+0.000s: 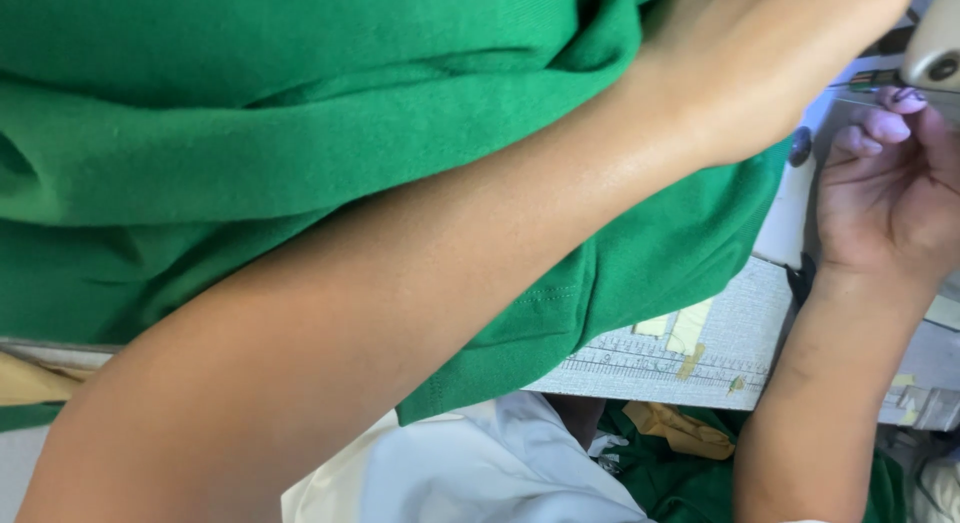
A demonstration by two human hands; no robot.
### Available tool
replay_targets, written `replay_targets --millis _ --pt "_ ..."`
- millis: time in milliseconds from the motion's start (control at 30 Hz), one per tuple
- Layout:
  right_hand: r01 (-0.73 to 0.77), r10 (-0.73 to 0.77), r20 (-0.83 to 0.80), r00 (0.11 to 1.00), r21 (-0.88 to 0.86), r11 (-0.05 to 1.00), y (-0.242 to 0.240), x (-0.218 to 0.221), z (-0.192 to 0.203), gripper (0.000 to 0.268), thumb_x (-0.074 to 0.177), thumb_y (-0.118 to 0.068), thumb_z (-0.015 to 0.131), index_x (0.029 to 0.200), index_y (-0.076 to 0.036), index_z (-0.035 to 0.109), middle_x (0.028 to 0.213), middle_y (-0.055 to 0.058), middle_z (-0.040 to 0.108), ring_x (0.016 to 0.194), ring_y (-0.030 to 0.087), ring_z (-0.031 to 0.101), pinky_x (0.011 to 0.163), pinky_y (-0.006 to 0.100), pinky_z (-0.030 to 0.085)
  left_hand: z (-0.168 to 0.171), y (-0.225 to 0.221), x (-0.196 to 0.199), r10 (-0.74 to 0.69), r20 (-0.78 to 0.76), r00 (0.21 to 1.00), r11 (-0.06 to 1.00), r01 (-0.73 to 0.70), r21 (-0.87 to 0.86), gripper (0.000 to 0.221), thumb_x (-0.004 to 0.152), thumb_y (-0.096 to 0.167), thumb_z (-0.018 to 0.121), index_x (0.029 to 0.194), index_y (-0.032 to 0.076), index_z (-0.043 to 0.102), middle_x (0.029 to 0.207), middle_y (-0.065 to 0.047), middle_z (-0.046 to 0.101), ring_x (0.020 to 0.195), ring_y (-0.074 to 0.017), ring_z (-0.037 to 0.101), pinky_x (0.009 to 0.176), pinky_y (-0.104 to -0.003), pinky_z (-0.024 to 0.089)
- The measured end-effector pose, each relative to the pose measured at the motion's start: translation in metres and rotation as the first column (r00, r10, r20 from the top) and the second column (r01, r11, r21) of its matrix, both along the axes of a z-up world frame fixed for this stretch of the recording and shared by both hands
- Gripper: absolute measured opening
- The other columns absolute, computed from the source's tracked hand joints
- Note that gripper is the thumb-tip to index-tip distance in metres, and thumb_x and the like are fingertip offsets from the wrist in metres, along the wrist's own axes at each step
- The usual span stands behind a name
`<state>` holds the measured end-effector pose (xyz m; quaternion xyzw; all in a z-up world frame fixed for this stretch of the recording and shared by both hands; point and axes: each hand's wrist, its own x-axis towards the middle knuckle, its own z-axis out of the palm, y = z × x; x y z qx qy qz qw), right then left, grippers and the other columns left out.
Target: Inspecting sewn green garments for quality and trimming loose threads using hand snips at a sewing workstation.
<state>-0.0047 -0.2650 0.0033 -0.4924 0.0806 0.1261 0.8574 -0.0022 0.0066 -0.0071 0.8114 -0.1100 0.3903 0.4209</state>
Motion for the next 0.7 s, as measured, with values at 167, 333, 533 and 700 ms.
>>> replay_targets --millis 167,333,533,700 --pt "0.155 -0.151 0.067 0.986 -0.049 0.987 -0.043 0.022 0.021 0.015 0.098 0.001 0.066 0.108 -0.008 0.070 0.100 0.001 0.065 0.088 0.013 0.055 0.085 0.023 0.046 0.046 0.016 -0.018 -0.131 -0.226 0.965 0.968 0.174 0.181 0.031 0.052 -0.001 0.078 0.078 0.010 0.066 0.081 -0.012 0.074 0.077 -0.0474 0.071 0.054 -0.060 0.052" --pt "0.434 -0.435 -0.006 0.901 -0.045 0.900 -0.069 0.034 0.039 0.027 0.095 0.005 0.074 0.120 -0.007 0.071 0.118 0.011 0.079 0.101 0.022 0.074 0.082 0.032 0.067 0.085 0.004 -0.022 -0.016 -0.470 0.883 0.810 0.287 0.511 0.108 0.046 0.080 0.093 0.133 0.025 0.059 0.140 0.003 0.054 0.124 -0.0277 0.045 0.092 -0.053 0.038" --pt "0.496 0.073 0.600 0.796 -0.717 0.490 0.007 -0.068 0.151 0.036 0.096 0.013 0.063 0.129 -0.003 0.062 0.122 0.011 0.069 0.115 0.021 0.066 0.105 0.035 0.054 0.178 -0.017 -0.017 -0.020 -0.851 0.525 0.763 0.558 0.326 0.075 0.085 0.074 0.066 0.143 0.027 0.057 0.159 0.002 0.042 0.138 -0.0322 0.032 0.101 -0.068 0.030" --pt "0.248 0.729 0.357 0.584 -0.933 0.259 0.020 -0.135 0.196 0.025 0.092 -0.004 0.065 0.116 -0.004 0.071 0.128 0.015 0.066 0.120 0.032 0.062 0.106 0.044 0.045 0.170 -0.052 -0.032 0.043 -0.680 0.732 0.810 0.373 0.452 0.094 0.066 0.075 0.086 0.139 0.025 0.056 0.150 0.006 0.048 0.131 -0.0306 0.039 0.091 -0.061 0.033"
